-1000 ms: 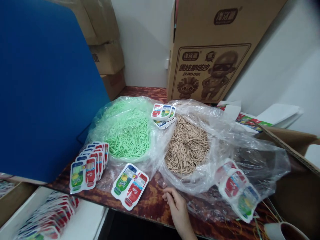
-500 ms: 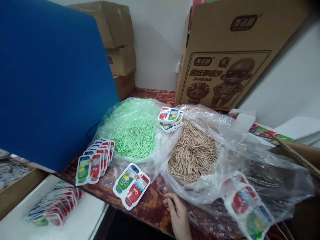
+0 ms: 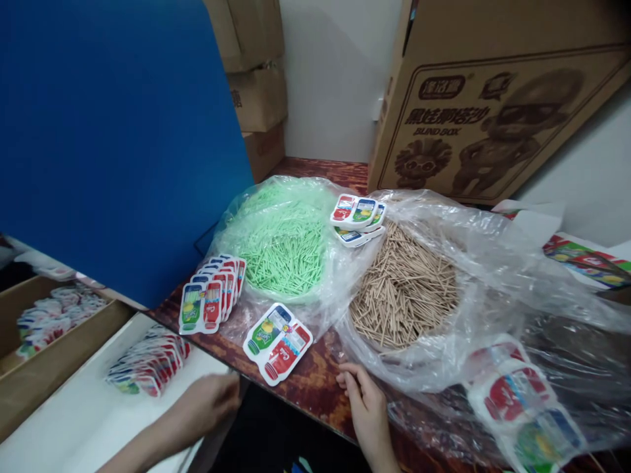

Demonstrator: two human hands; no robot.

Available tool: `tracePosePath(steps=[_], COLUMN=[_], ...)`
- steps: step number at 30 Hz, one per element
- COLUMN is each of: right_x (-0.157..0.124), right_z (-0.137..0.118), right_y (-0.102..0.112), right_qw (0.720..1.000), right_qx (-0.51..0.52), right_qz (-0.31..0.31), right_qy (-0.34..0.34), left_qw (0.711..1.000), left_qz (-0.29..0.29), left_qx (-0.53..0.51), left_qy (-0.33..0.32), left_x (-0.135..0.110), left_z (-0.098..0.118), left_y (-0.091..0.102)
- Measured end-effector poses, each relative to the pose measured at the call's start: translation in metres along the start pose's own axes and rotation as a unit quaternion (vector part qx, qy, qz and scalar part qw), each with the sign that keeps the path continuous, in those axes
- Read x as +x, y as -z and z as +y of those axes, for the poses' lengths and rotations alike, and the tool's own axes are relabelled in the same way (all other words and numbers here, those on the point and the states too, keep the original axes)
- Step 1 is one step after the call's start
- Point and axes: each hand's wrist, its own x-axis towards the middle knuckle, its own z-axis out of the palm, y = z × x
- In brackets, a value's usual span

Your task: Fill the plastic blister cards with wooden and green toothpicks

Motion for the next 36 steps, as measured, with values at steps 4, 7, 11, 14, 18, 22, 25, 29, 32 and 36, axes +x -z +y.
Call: tracePosePath(steps=[4, 7, 11, 14, 18, 22, 25, 29, 32, 36], right_x=[0.000, 0.000, 0.000, 0.001, 0.003, 0.003, 0.002, 0.002, 0.001, 0.001], right_z=[0.004, 0.005, 0.005, 0.004, 0.004, 0.005, 0.004, 0.002, -0.001, -0.014], right_y=[-0.001, -0.002, -0.004, -0.005, -0.005, -0.005, -0.005, -0.006, -0.006, -0.005], right_qw=[1.000, 1.000, 1.000, 0.999, 0.999, 0.999, 1.000, 1.000, 1.000, 0.999], right_qx=[-0.003, 0.005, 0.011, 0.011, 0.011, 0.014, 0.008, 0.001, 0.011, 0.042], right_qz=[-0.007, -0.001, 0.019, 0.024, 0.026, 0.030, 0.025, 0.022, 0.029, 0.027], right_qy=[0.002, 0.011, 0.019, 0.021, 0.019, 0.015, 0.008, 0.004, 0.002, -0.021], left_qw=[0.994, 0.981, 0.977, 0.973, 0.972, 0.969, 0.968, 0.964, 0.957, 0.940], left_qz=[0.102, 0.192, 0.203, 0.200, 0.191, 0.204, 0.215, 0.238, 0.264, 0.298], left_qx=[-0.022, -0.013, -0.060, -0.107, -0.130, -0.132, -0.123, -0.116, -0.115, -0.142], left_qy=[-0.027, -0.031, 0.005, 0.029, 0.028, 0.036, 0.034, 0.010, -0.028, -0.088], left_x=[0.057, 0.085, 0.100, 0.106, 0.111, 0.111, 0.109, 0.103, 0.096, 0.087], left_z=[0.020, 0.026, 0.019, 0.013, 0.005, -0.002, -0.004, -0.004, -0.001, 0.006], left_y=[0.006, -0.010, -0.033, -0.037, -0.032, -0.027, -0.026, -0.018, -0.010, -0.014])
